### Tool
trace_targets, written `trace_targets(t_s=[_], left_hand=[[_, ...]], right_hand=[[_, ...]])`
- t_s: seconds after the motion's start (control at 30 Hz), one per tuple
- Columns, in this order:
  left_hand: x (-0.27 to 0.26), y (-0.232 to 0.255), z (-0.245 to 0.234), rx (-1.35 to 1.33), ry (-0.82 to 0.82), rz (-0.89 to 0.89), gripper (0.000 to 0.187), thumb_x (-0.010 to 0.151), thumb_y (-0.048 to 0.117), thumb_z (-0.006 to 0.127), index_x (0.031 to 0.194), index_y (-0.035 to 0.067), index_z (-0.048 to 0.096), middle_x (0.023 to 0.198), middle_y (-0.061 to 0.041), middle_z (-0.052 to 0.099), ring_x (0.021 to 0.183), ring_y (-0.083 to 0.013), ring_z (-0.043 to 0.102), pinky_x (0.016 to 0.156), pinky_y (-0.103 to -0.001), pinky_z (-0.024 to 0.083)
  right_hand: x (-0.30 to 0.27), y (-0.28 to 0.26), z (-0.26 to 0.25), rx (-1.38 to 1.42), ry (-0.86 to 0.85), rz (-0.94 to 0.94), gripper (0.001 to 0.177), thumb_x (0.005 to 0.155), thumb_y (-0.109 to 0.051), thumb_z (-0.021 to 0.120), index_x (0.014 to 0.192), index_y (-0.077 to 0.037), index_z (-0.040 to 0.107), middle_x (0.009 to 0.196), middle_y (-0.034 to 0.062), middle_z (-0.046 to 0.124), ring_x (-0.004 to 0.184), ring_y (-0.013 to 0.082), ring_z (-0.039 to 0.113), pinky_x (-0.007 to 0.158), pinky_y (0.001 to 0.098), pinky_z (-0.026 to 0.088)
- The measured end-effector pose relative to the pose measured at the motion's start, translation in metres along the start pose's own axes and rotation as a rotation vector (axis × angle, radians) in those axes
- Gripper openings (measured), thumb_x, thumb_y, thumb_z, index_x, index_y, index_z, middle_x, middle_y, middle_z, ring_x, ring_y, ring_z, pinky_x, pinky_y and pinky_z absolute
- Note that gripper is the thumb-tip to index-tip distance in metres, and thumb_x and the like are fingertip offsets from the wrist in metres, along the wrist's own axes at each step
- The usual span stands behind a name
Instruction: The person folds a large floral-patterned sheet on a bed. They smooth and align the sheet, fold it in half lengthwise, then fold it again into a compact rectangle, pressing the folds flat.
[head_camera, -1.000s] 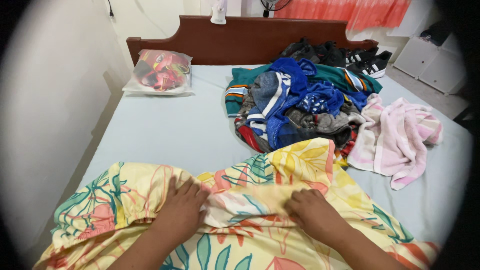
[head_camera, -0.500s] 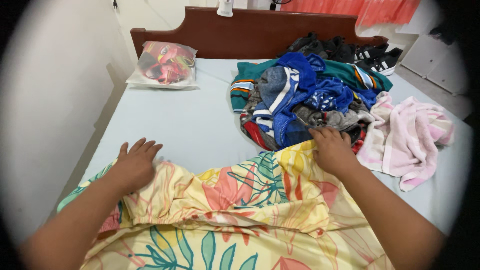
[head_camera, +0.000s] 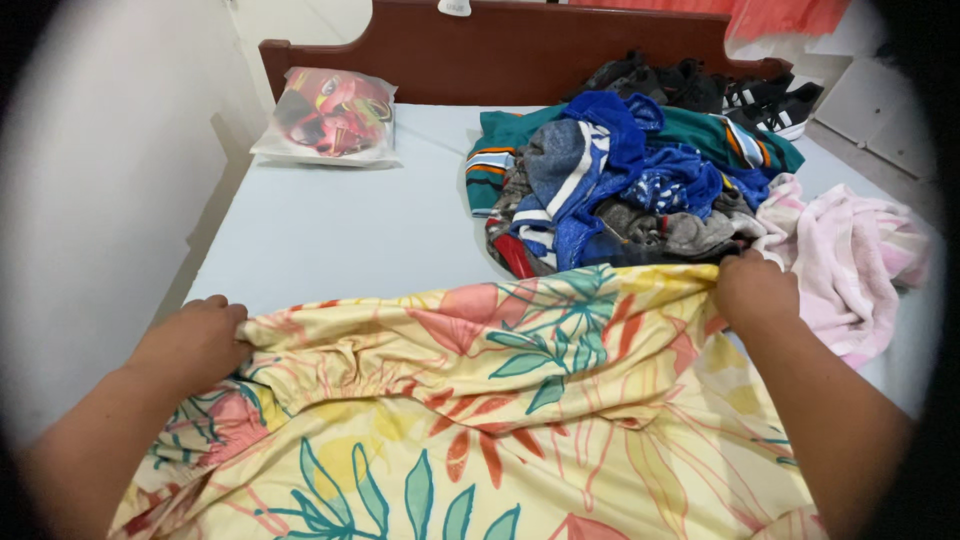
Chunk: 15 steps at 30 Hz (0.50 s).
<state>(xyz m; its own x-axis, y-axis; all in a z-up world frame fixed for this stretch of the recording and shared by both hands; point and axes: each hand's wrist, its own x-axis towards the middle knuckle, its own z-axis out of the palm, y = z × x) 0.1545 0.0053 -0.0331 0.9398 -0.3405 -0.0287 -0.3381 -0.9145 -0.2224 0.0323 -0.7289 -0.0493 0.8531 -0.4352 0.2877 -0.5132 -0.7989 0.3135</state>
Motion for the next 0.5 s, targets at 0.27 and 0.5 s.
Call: trace_targets(t_s=[0.27, 0.5], left_hand=[[-0.001, -0.028, -0.017, -0.049, -0.428, -0.156, 0.058, 0.075, 0.036, 0.078, 0.131, 0.025, 0.067, 0.131, -0.004, 0.073, 0.134, -0.0227, 0.063, 0.129, -0.052, 0.026], [-0.038, -0.047, -0.019, -0.148, 0.121, -0.032, 0.036, 0.074, 0.027, 0.08, 0.104, 0.01, 0.071, 0.108, -0.011, 0.072, 0.108, -0.0308, 0.068, 0.096, -0.04, 0.055]], right_hand=[[-0.015, -0.029, -0.044, 0.331, -0.193, -0.153, 0.07, 0.069, -0.038, 0.083, 0.134, -0.025, 0.061, 0.126, 0.0056, 0.068, 0.124, 0.031, 0.06, 0.098, 0.0624, 0.041], [-0.042, -0.015, -0.081, 0.134, -0.125, -0.245, 0.032, 0.083, -0.033, 0.078, 0.109, -0.018, 0.067, 0.108, 0.0044, 0.077, 0.108, 0.029, 0.072, 0.096, 0.0484, 0.049]])
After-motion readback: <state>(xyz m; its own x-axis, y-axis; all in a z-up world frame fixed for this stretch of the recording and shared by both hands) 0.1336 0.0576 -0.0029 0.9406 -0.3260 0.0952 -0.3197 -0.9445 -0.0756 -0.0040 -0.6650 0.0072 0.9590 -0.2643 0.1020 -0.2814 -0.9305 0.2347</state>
